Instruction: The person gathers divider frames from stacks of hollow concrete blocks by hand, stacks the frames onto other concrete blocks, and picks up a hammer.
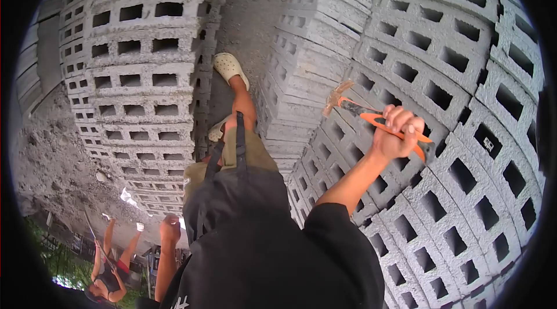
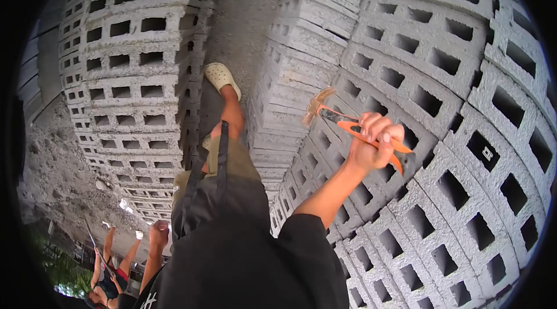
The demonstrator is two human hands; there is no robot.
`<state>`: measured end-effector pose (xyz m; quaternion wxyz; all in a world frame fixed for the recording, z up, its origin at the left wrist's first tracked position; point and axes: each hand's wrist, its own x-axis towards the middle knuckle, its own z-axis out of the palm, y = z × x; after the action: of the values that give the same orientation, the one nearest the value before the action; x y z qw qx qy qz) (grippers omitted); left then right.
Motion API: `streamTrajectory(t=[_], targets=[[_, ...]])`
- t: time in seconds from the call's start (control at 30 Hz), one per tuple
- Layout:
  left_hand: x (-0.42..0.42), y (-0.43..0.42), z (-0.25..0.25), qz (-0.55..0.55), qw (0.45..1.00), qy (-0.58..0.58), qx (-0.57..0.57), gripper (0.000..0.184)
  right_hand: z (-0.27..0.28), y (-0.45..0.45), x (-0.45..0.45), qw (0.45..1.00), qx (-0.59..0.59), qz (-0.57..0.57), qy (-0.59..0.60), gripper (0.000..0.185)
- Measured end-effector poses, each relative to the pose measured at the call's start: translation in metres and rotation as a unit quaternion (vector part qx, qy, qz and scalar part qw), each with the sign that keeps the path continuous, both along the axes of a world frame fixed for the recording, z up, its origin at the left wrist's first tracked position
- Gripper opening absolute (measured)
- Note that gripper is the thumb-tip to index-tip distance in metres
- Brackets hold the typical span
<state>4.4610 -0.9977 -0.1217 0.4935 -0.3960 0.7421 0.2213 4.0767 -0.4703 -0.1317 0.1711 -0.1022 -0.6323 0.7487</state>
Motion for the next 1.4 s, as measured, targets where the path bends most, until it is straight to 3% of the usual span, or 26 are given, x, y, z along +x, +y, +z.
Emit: streamTrajectory(t=[0.1,0.17,0.23,0.33,0.43,0.53,0.63,0.73,0.8,0.93,1.0,1.13,1.2,1.27,1.33,1.4], targets=[[0.011,-0.007,0.004,0.002,0.998,-0.048,0.032,0.021,0.020,0.011,0.001,0.997,0.022,0.044,0.058,0.020],[0.019,-0.020,0.012,0.001,0.998,-0.064,0.031,0.021,-0.019,0.010,0.002,0.994,0.038,0.025,0.101,0.020],[0.026,-0.039,0.015,-0.035,0.998,-0.051,-0.001,0.022,-0.122,-0.003,0.001,0.989,0.055,-0.134,-0.021,0.017],[0.027,-0.057,0.018,-0.045,0.995,-0.080,-0.027,0.021,-0.152,-0.017,-0.013,0.988,0.048,-0.122,-0.076,0.015],[0.015,-0.050,0.020,-0.058,0.997,-0.058,-0.005,0.019,-0.144,-0.007,-0.010,0.982,0.050,-0.089,-0.159,0.016],[0.003,-0.035,0.000,-0.069,0.997,-0.038,-0.021,0.018,-0.141,0.001,-0.006,0.984,0.046,-0.097,-0.142,0.014],[-0.005,-0.011,-0.014,-0.031,0.999,0.031,0.004,0.014,-0.131,0.008,0.006,0.974,0.121,-0.080,-0.177,0.014],[0.002,0.005,-0.019,-0.001,1.000,-0.023,0.019,0.013,-0.121,0.021,0.018,0.951,0.183,-0.080,-0.238,0.017],[0.004,0.008,-0.020,-0.008,1.000,-0.022,0.018,0.011,-0.115,0.031,0.029,0.953,-0.046,-0.132,-0.268,0.018],[-0.003,0.015,-0.028,0.050,0.998,0.004,0.036,0.012,-0.110,0.035,0.050,0.942,-0.154,-0.235,-0.184,0.017],[0.009,0.006,-0.043,0.237,0.969,0.012,0.063,0.013,-0.102,0.031,0.051,0.938,-0.161,-0.257,-0.169,0.016],[0.005,0.010,-0.043,0.370,0.921,-0.001,0.124,0.015,-0.082,0.013,0.039,0.951,-0.112,-0.253,-0.137,0.022],[0.000,0.015,-0.040,0.372,0.919,-0.015,0.130,0.016,-0.056,-0.002,0.019,0.950,-0.059,-0.272,-0.139,0.024],[-0.006,0.016,-0.032,0.363,0.919,0.004,0.154,0.015,-0.019,-0.011,0.010,0.976,0.072,-0.199,-0.059,0.022],[-0.026,0.022,-0.018,0.361,0.921,-0.023,0.146,0.015,0.027,-0.019,0.003,0.980,0.070,-0.185,-0.005,0.018],[-0.035,0.025,-0.015,0.360,0.922,-0.038,0.136,0.016,0.022,-0.020,0.001,0.982,0.053,-0.183,0.016,0.018]])
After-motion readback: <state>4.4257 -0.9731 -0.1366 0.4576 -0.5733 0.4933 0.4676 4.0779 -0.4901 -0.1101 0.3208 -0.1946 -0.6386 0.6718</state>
